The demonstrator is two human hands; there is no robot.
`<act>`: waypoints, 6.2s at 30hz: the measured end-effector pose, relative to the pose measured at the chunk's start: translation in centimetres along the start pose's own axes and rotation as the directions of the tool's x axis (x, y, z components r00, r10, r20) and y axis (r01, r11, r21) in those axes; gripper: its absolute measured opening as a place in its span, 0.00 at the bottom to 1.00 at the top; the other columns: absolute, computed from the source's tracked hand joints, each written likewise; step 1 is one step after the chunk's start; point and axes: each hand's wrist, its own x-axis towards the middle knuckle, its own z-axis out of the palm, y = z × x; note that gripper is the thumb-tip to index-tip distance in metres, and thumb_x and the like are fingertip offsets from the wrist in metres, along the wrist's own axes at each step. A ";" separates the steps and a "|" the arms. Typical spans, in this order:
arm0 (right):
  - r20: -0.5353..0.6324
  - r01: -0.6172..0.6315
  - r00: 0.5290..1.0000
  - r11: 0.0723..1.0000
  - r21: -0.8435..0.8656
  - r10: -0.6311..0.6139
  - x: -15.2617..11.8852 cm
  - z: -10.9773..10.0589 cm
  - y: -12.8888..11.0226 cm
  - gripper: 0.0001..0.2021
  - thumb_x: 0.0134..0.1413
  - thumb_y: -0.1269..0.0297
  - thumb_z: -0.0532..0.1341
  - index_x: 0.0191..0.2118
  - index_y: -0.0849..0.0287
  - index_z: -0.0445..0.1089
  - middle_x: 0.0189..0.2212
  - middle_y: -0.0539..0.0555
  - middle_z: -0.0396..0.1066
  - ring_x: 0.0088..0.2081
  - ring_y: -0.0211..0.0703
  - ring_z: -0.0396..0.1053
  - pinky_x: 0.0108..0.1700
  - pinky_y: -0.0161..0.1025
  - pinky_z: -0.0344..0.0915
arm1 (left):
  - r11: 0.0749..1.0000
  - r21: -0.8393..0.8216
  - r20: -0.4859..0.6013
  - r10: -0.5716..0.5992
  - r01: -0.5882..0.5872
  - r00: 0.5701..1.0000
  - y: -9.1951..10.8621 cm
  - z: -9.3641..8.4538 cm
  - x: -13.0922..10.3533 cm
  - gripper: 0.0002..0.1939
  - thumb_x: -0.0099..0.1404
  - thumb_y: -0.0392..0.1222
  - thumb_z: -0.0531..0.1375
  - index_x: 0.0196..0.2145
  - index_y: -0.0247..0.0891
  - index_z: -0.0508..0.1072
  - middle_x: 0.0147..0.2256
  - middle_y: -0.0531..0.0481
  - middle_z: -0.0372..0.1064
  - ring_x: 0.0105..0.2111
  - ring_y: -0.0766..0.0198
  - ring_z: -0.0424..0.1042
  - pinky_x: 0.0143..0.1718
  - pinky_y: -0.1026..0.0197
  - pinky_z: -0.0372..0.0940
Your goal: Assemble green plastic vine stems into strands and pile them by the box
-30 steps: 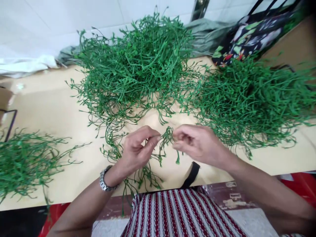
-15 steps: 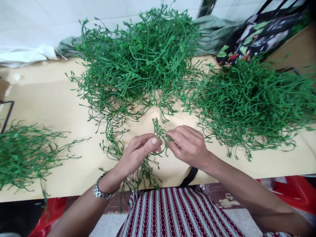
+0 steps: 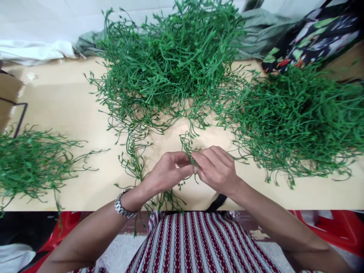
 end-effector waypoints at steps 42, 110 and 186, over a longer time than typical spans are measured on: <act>0.098 -0.197 0.980 0.793 0.577 0.173 0.7 -0.1 -1.2 0.12 0.50 0.74 0.56 0.43 0.64 0.65 0.36 0.57 0.69 0.40 0.42 0.65 0.42 0.42 0.65 | 0.711 -0.680 0.078 -0.173 0.179 0.982 -1.4 0.6 -0.5 0.05 0.48 0.31 0.59 0.23 0.34 0.65 0.13 0.56 0.63 0.13 0.69 0.64 0.20 0.66 0.60; 0.379 -0.235 0.918 0.604 0.762 -0.121 -0.3 -2.4 0.5 0.14 0.50 0.70 0.51 0.17 0.58 0.50 0.15 0.45 0.52 0.19 0.30 0.50 0.22 0.30 0.52 | 0.847 -0.475 0.245 -0.132 0.238 0.960 0.5 0.8 -2.0 0.08 0.49 0.40 0.62 0.19 0.34 0.71 0.14 0.58 0.54 0.14 0.76 0.47 0.16 0.68 0.43; 0.168 -0.026 0.980 0.767 0.641 -0.107 1.5 -3.2 3.6 0.03 0.51 0.67 0.60 0.33 0.60 0.68 0.32 0.53 0.72 0.43 0.41 0.68 0.52 0.47 0.58 | 0.989 -0.147 0.069 0.007 0.003 0.998 0.3 -0.1 -0.1 0.09 0.54 0.41 0.58 0.27 0.31 0.74 0.21 0.53 0.62 0.22 0.71 0.58 0.24 0.66 0.54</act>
